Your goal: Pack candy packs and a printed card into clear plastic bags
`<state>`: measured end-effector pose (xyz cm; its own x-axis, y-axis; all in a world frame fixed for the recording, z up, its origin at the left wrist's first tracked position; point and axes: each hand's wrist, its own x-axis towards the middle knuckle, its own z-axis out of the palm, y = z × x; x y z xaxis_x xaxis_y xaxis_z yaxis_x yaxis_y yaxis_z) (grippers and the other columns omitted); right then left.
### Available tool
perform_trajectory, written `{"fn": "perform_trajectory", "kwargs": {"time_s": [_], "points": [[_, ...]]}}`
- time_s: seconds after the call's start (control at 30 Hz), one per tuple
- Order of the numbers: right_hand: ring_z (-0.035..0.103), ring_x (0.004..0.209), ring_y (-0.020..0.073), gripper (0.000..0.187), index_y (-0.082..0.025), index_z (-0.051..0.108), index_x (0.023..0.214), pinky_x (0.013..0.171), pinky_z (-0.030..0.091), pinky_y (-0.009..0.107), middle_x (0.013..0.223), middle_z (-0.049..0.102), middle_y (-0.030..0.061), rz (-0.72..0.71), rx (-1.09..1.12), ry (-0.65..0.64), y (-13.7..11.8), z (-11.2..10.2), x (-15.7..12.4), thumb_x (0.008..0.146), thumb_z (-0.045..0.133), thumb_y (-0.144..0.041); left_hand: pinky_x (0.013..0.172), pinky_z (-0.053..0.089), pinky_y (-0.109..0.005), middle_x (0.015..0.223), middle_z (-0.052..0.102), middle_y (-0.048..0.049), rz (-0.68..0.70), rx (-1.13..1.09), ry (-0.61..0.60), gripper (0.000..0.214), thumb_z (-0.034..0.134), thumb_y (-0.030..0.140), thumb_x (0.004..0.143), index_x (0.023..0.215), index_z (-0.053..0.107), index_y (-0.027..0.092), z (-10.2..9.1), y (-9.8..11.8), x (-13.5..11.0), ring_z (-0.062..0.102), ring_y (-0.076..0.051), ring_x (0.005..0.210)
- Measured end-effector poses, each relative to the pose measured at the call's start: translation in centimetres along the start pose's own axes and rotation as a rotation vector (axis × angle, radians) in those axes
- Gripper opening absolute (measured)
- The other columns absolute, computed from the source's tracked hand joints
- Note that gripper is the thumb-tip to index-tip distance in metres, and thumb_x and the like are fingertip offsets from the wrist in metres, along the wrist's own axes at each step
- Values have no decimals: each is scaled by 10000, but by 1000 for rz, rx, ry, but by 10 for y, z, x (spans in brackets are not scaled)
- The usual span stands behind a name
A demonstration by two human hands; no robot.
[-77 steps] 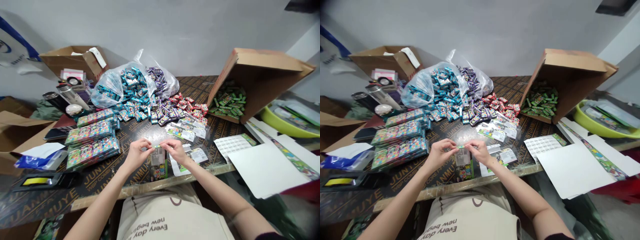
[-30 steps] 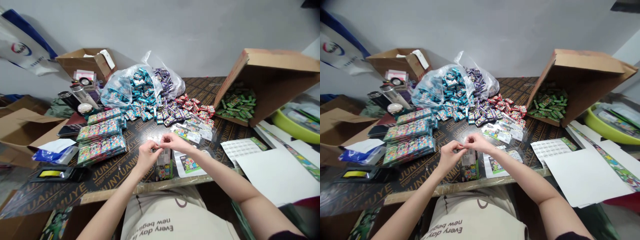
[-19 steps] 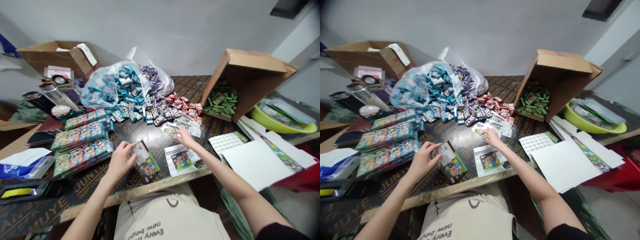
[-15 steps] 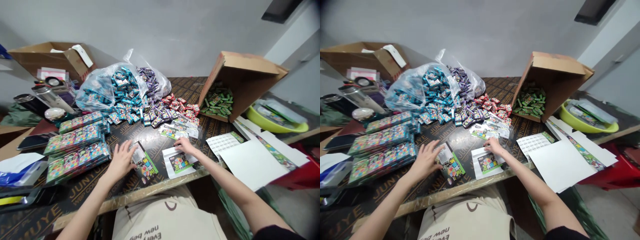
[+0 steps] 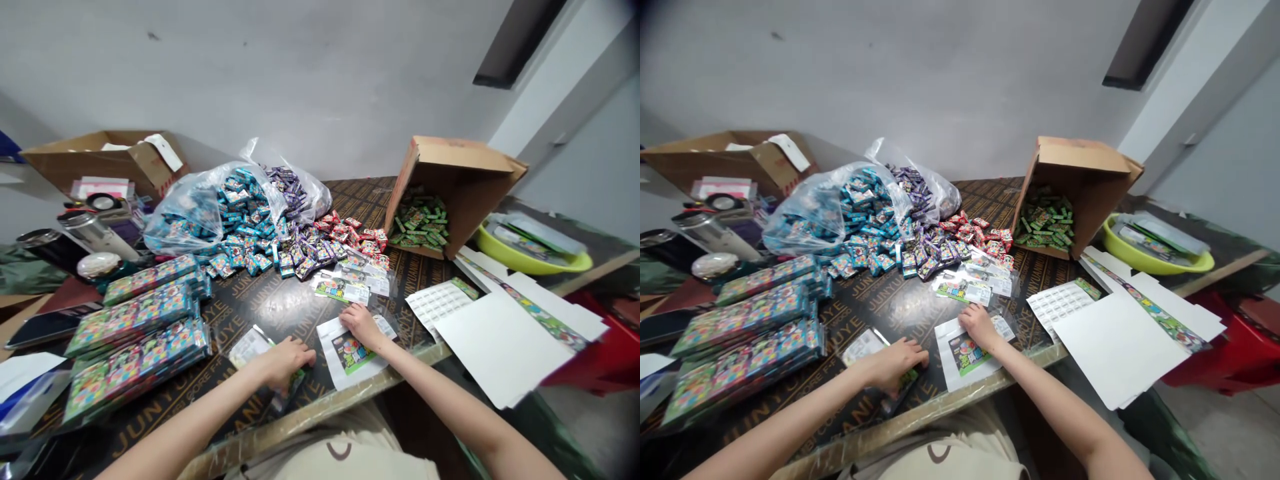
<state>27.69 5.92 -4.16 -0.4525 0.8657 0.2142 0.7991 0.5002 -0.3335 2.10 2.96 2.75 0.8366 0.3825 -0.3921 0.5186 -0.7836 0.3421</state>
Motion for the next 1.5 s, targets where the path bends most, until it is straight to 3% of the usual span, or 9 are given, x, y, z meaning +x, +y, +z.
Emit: {"fn": "perform_trajectory", "kwargs": {"time_s": [0.1, 0.27, 0.47, 0.53, 0.67, 0.8, 0.93, 1.3, 1.5], "points": [[496, 877, 201, 151, -196, 647, 902, 780, 333, 331, 876, 615, 60, 66, 20, 1, 6, 1, 4, 765, 588, -175, 727, 390, -344, 921, 561, -59, -45, 38, -70, 504, 783, 317, 422, 856, 550, 210, -2, 4, -1, 517, -255, 873], [494, 851, 199, 144, -196, 659, 821, 771, 329, 323, 812, 606, 42, 115, 57, -14, 17, 1, 9, 680, 684, -208, 736, 398, -374, 1002, 539, -131, -160, 117, 9, 731, 807, 348, 337, 982, 512, 168, 7, -3, -14, 501, -312, 924], [486, 897, 210, 123, -189, 658, 862, 815, 331, 349, 871, 606, 66, 43, 46, 31, 13, 0, 0, 747, 621, -214, 584, 387, -250, 739, 591, 1, -257, -170, 62, 515, 756, 287, 448, 902, 535, 190, 4, -13, -33, 545, -196, 668], [491, 908, 203, 124, -191, 656, 873, 822, 338, 339, 908, 603, 72, 11, 36, 42, 11, 1, -4, 786, 570, -210, 592, 392, -238, 746, 594, 17, -262, -301, 250, 448, 687, 257, 571, 987, 531, 203, -8, -12, -42, 539, -166, 654], [520, 844, 174, 191, -179, 658, 825, 758, 381, 285, 895, 606, 72, -15, 25, 49, 9, 4, -8, 839, 468, -183, 818, 404, -293, 1016, 598, -41, -241, -545, 795, 393, 540, 262, 757, 1144, 492, 215, -25, -13, -58, 551, -181, 900], [523, 845, 176, 158, -177, 636, 901, 741, 399, 279, 886, 602, 67, 6, 26, 63, 8, 4, -5, 821, 501, -192, 779, 450, -308, 979, 626, -70, -323, -806, 1032, 281, 568, 327, 749, 981, 607, 174, -13, -14, -59, 574, -205, 912], [515, 849, 183, 108, -176, 633, 861, 757, 396, 297, 843, 595, 58, 34, 29, 62, 7, 4, 3, 765, 582, -181, 746, 459, -302, 905, 639, -60, -390, -792, 1089, 263, 591, 332, 736, 941, 650, 178, 2, -10, -55, 587, -191, 852], [508, 848, 172, 78, -172, 601, 835, 759, 381, 275, 834, 589, 35, 107, 21, 45, 3, 5, 3, 762, 578, -161, 654, 435, -258, 752, 555, -19, -356, -579, 1091, 156, 585, 269, 755, 860, 677, 201, -11, 3, -53, 555, -144, 714], [478, 905, 248, 110, -171, 624, 823, 802, 345, 377, 852, 577, 78, 189, -27, 82, 4, 4, 3, 735, 621, -237, 653, 433, -253, 758, 553, -18, -329, -547, 1111, 150, 568, 234, 767, 866, 678, 209, -9, 9, -57, 551, -140, 719]]}}
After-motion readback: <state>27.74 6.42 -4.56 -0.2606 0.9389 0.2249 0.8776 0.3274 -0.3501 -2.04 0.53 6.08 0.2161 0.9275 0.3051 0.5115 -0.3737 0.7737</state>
